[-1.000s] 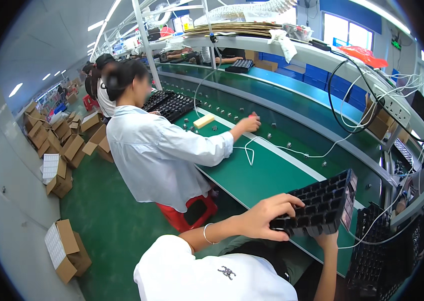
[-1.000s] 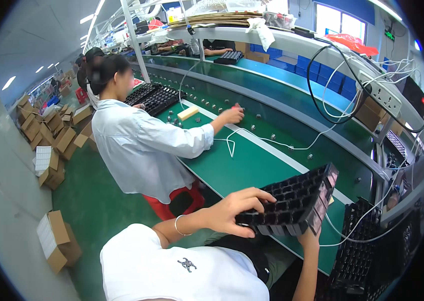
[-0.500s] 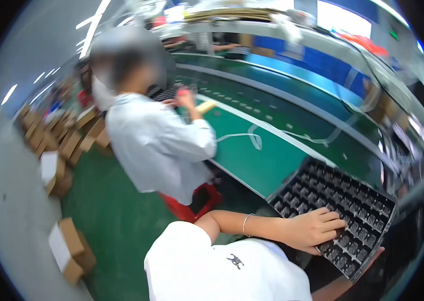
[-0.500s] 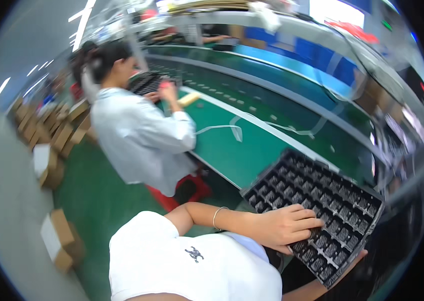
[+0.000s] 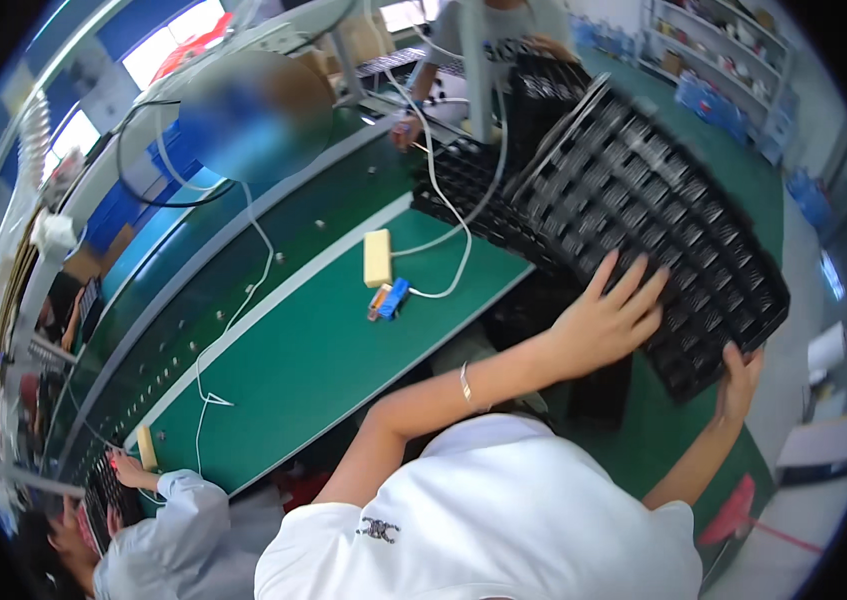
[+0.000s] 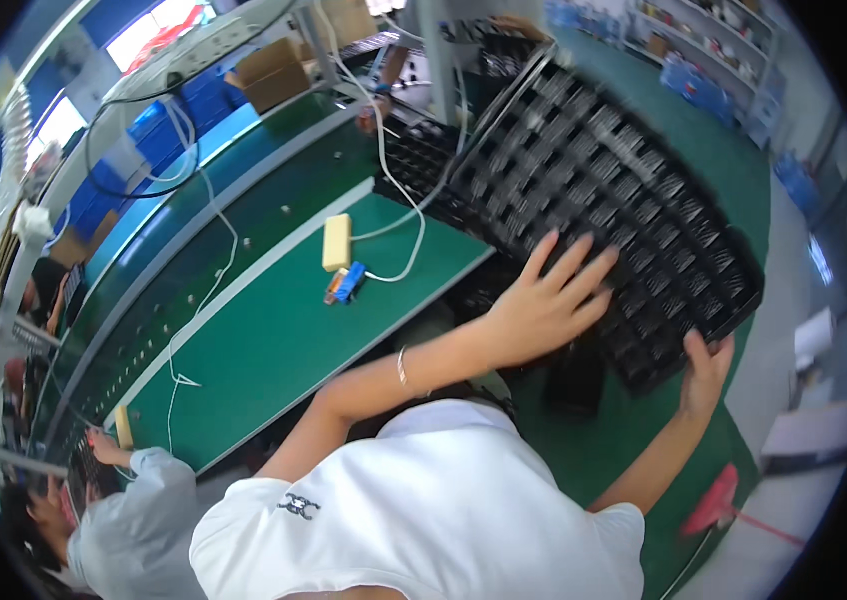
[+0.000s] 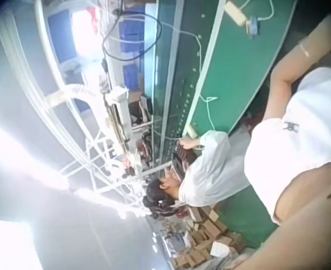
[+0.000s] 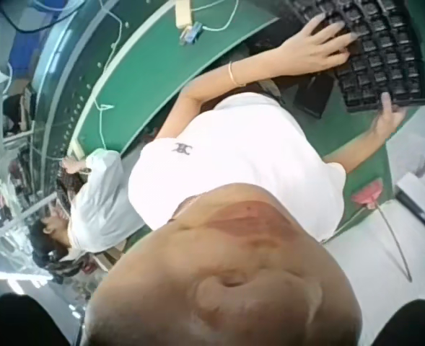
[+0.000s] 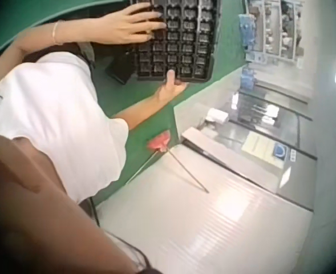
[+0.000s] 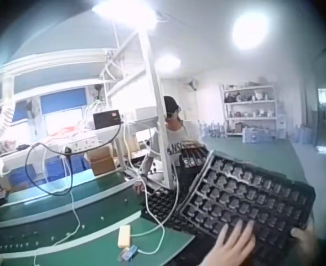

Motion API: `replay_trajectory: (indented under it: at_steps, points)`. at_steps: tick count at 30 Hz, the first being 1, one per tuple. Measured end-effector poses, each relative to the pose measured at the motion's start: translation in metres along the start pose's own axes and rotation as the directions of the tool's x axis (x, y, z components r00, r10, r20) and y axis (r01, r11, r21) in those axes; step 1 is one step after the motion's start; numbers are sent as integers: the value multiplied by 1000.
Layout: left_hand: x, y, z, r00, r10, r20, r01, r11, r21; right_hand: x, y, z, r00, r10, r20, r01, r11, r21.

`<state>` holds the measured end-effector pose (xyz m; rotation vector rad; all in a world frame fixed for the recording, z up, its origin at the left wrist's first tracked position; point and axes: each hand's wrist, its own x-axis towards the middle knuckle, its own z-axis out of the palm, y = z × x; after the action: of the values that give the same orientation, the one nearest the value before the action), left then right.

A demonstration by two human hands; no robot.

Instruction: Assembling small electronic components into a tray using a suction pen tool on a factory production line.

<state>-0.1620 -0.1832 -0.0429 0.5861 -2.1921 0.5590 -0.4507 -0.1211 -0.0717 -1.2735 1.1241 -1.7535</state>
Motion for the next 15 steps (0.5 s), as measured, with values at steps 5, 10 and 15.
replay_trajectory:
  at_steps: [5, 10, 15]
  points:
    - [17, 11, -6, 1000, -3, -1, 3, 971, -239, -21, 14, -70, 831, -45, -554, 73, 997, 29]
    - [-63, 8, -8, 951, -90, 297, 215, 883, -418, -84, 140, -173, 554, 8, -832, 11, 1000, 17]
    - [-129, 7, -5, 843, -231, 486, 436, 822, -365, -181, 278, -206, 171, 292, -941, -156, 951, 267]
